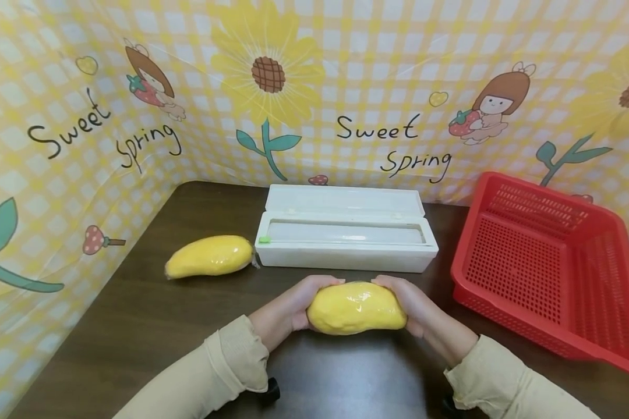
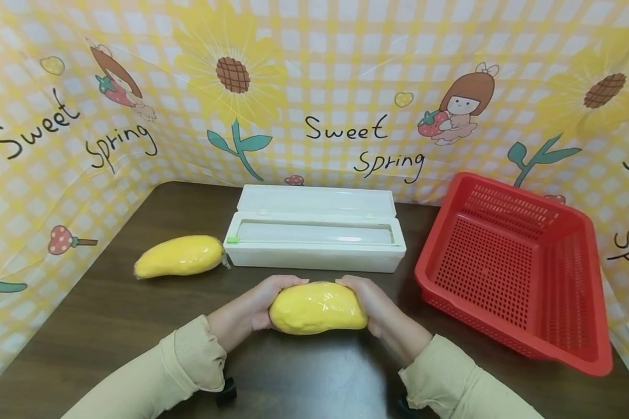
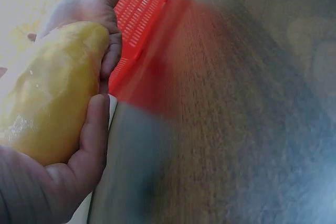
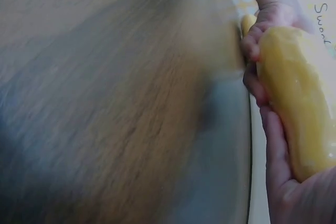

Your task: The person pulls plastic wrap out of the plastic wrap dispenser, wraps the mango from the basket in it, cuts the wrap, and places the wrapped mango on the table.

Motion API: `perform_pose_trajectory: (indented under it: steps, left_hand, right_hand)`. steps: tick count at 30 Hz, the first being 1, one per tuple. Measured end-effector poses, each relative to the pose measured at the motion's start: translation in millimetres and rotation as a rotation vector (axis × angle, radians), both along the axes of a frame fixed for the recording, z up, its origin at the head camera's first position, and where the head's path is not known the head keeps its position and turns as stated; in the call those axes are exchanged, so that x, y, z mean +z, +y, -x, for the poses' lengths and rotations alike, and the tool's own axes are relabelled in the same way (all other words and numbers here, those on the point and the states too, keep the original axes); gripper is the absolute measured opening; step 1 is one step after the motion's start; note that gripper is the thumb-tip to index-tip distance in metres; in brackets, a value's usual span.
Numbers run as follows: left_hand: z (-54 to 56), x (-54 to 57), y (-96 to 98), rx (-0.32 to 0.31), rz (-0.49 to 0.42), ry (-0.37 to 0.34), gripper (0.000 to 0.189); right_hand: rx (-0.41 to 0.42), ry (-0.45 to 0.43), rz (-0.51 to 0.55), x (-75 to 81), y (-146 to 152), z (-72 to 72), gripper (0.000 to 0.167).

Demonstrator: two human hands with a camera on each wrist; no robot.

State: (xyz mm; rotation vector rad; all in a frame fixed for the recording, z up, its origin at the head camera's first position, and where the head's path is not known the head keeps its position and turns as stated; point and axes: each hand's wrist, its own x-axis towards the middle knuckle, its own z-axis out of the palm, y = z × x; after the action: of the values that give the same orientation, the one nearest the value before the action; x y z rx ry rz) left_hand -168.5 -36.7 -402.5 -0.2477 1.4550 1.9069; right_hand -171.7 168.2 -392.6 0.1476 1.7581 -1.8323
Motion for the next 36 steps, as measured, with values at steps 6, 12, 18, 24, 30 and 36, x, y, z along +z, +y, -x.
perform_pose_trajectory:
  steps: [6,12,18,24,30,36]
  left_hand:
    - [-2.6,2.6,0.2,-0.061,0.046,0.086,0.027]
    - [-5.3,4.0,2.1,-0.071,0.071,0.104,0.029]
    - [-2.6,3.8,0.9,-0.032,0.022,0.05,0.028]
    - [3.5,4.9,-5.9,-0.028,-0.015,-0.025,0.035]
    - [6.8,5.4,-11.7,-0.038,0.0,-0.078,0.037]
    - [8.1,5.0,-15.7,-0.106,-0.004,-0.064,0.038]
  right_hand:
    - [0.151,-0.06,0.02,-8.1,3.9,1.6,0.044]
    - [0.191,-0.078,0.067,-9.2,5.5,3.0,0.032]
    - [0.169,-0.089,0.034,0.4,7.8,6.4,0.031]
    - [0.162,-0.087,0.078,4.9,8.8,7.1,0.04]
    - [0.325,0.035,0.152,6.3,11.1,9.6,0.044]
    - [0.542,-0.008,0.301,7.9,20.9,13.7,0.057]
